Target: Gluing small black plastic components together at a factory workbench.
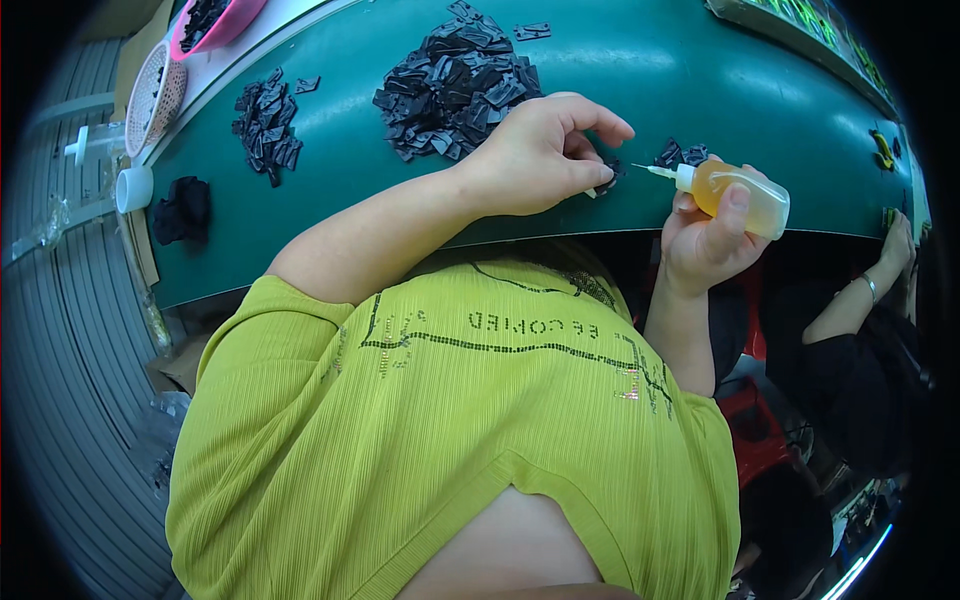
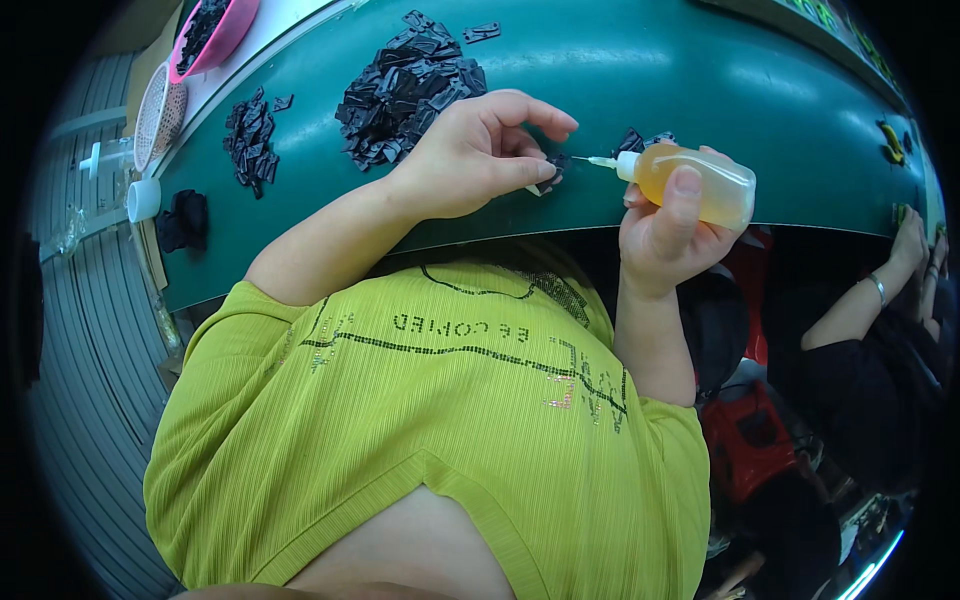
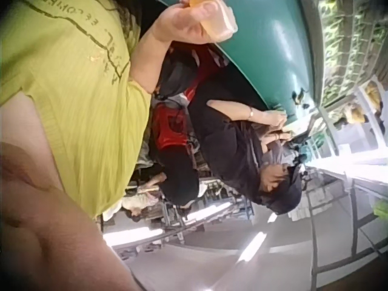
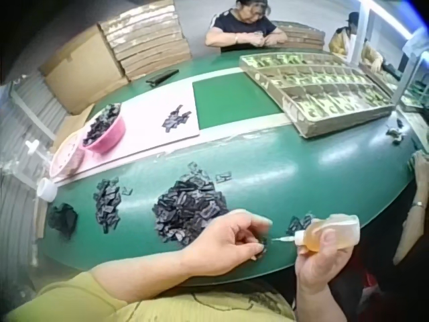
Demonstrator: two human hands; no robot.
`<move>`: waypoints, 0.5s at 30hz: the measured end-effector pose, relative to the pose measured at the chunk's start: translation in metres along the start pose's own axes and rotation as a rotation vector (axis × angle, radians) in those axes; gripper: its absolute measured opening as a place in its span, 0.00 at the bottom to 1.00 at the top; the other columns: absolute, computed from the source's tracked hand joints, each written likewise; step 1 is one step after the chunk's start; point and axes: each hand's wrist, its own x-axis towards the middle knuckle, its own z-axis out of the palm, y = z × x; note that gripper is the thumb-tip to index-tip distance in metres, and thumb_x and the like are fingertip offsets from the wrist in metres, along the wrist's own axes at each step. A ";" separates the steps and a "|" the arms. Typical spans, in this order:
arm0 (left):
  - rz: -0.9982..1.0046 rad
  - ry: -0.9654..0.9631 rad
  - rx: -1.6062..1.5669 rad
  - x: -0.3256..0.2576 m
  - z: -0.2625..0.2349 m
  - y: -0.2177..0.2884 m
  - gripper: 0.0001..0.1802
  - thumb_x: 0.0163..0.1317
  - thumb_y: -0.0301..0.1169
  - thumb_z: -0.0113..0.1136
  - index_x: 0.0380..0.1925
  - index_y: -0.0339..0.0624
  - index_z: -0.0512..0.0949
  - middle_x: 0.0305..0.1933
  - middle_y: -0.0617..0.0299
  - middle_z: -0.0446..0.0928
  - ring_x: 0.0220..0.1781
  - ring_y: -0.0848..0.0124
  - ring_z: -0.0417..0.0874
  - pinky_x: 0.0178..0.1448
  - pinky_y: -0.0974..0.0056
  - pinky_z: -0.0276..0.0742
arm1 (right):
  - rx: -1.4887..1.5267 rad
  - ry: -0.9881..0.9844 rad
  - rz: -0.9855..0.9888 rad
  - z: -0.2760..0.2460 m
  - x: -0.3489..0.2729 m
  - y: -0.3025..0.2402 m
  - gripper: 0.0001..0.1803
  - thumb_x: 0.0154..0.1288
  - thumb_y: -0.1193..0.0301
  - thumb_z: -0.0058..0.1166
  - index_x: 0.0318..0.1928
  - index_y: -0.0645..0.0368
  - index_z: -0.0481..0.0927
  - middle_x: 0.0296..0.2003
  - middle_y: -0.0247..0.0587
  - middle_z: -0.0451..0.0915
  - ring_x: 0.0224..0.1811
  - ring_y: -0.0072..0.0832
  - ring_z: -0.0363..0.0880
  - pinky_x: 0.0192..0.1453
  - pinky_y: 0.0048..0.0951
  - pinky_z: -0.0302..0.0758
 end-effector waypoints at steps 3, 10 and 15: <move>-0.048 0.008 -0.015 0.002 0.003 -0.005 0.15 0.57 0.19 0.61 0.45 0.33 0.77 0.33 0.64 0.77 0.35 0.79 0.79 0.42 0.74 0.79 | -0.126 -0.028 -0.071 -0.005 -0.003 0.004 0.19 0.56 0.67 0.60 0.43 0.63 0.67 0.28 0.43 0.75 0.15 0.23 0.72 0.17 0.19 0.71; -0.122 -0.034 -0.011 0.001 0.006 0.000 0.12 0.58 0.20 0.60 0.44 0.32 0.78 0.31 0.62 0.78 0.30 0.79 0.80 0.37 0.73 0.80 | -0.189 -0.142 -0.125 -0.009 -0.004 0.002 0.18 0.56 0.69 0.60 0.42 0.62 0.67 0.30 0.43 0.75 0.16 0.23 0.73 0.17 0.19 0.72; -0.113 -0.028 -0.003 0.002 0.005 0.000 0.12 0.58 0.21 0.61 0.43 0.31 0.78 0.31 0.62 0.79 0.30 0.79 0.80 0.36 0.73 0.79 | -0.175 -0.122 -0.122 -0.010 -0.004 0.003 0.17 0.56 0.71 0.60 0.42 0.62 0.67 0.31 0.43 0.75 0.18 0.23 0.74 0.18 0.19 0.73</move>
